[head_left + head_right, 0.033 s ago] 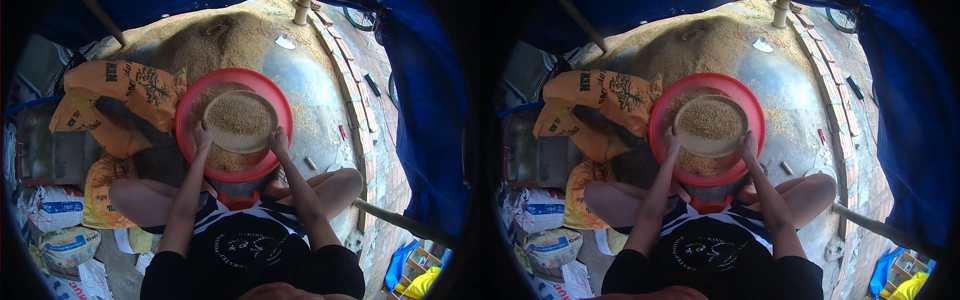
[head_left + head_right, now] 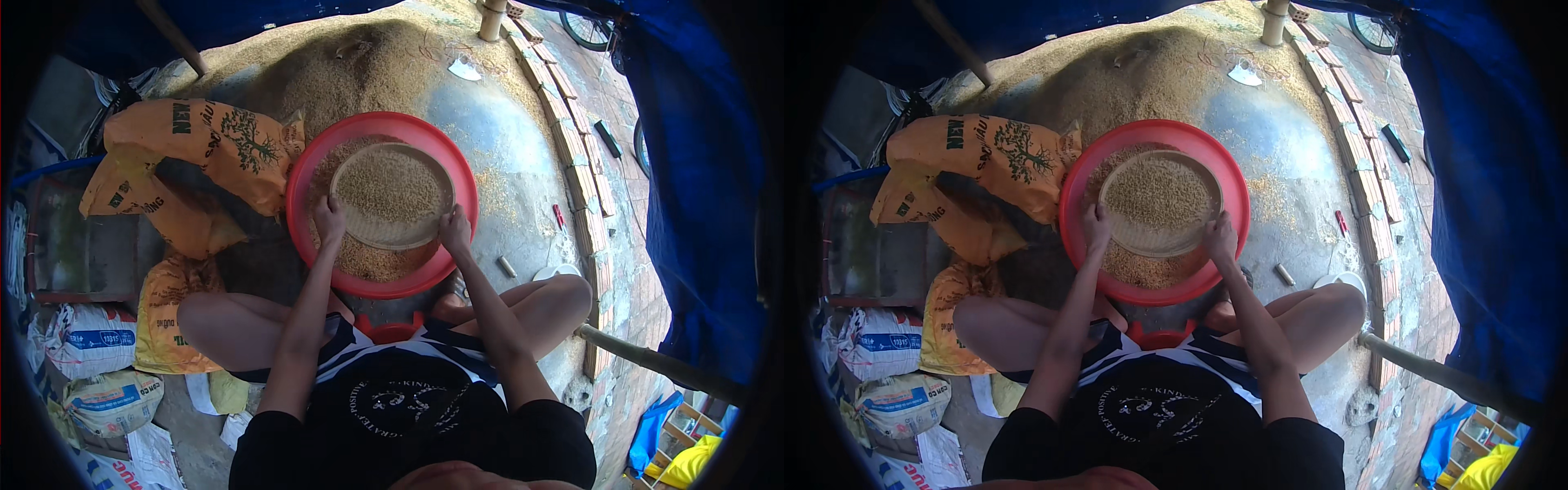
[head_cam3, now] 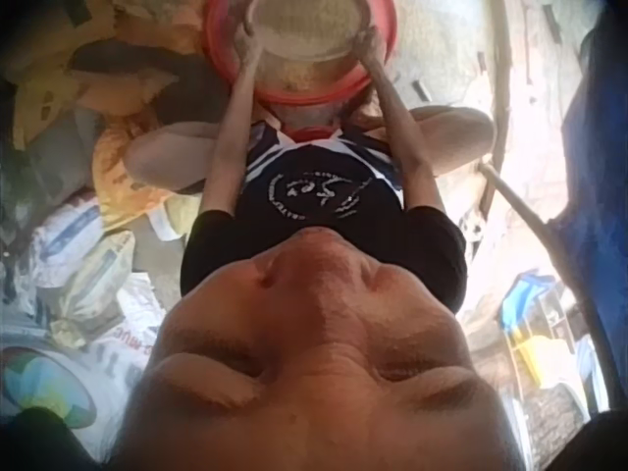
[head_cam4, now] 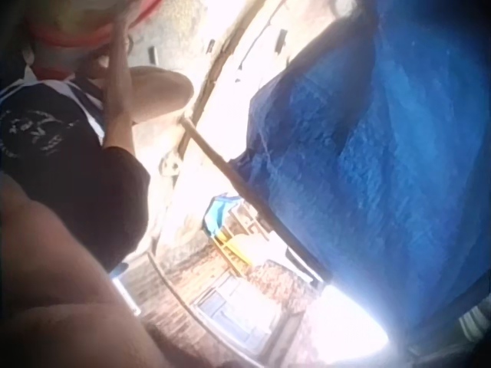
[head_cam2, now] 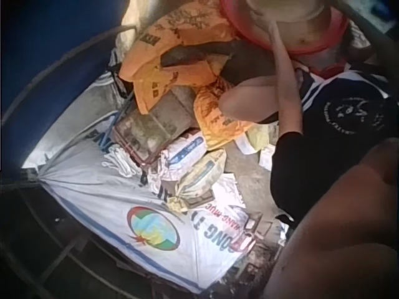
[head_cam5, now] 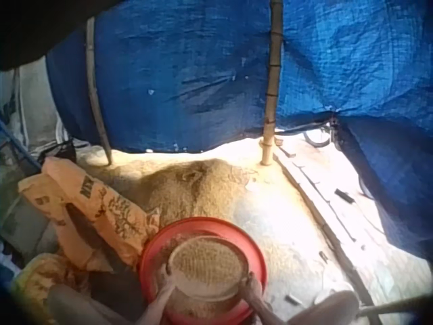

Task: Sifting rice using a hand sieve over a large basin.

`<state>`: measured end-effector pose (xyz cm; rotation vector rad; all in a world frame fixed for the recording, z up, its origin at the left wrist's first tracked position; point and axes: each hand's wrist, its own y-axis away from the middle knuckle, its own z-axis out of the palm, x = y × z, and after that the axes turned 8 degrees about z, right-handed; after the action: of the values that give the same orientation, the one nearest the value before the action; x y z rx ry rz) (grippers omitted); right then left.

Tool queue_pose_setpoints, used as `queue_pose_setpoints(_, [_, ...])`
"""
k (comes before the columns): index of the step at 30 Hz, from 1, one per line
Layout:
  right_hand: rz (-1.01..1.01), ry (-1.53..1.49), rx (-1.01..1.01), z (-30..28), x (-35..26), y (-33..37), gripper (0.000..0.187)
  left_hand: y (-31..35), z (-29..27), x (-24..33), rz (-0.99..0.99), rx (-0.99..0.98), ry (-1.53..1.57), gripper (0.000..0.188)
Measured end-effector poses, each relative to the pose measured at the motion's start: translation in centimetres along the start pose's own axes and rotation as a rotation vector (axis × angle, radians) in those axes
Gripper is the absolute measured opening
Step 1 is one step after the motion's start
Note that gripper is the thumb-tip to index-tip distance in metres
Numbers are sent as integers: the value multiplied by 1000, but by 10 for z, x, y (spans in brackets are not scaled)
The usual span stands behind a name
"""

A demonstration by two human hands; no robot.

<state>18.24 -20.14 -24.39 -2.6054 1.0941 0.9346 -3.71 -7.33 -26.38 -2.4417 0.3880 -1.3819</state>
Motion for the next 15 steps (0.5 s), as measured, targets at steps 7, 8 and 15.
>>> queue_pose_setpoints(7, [-108,-530,158,-56,-64,14,29,-47,-48,91,14,128,343,18])
queue_pose_setpoints(8, [-106,-520,145,-50,-61,13,28,-45,-48,85,16,133,338,18])
queue_pose_setpoints(15, [-32,-52,68,16,10,10,25,4,3,-7,-75,-10,37,20])
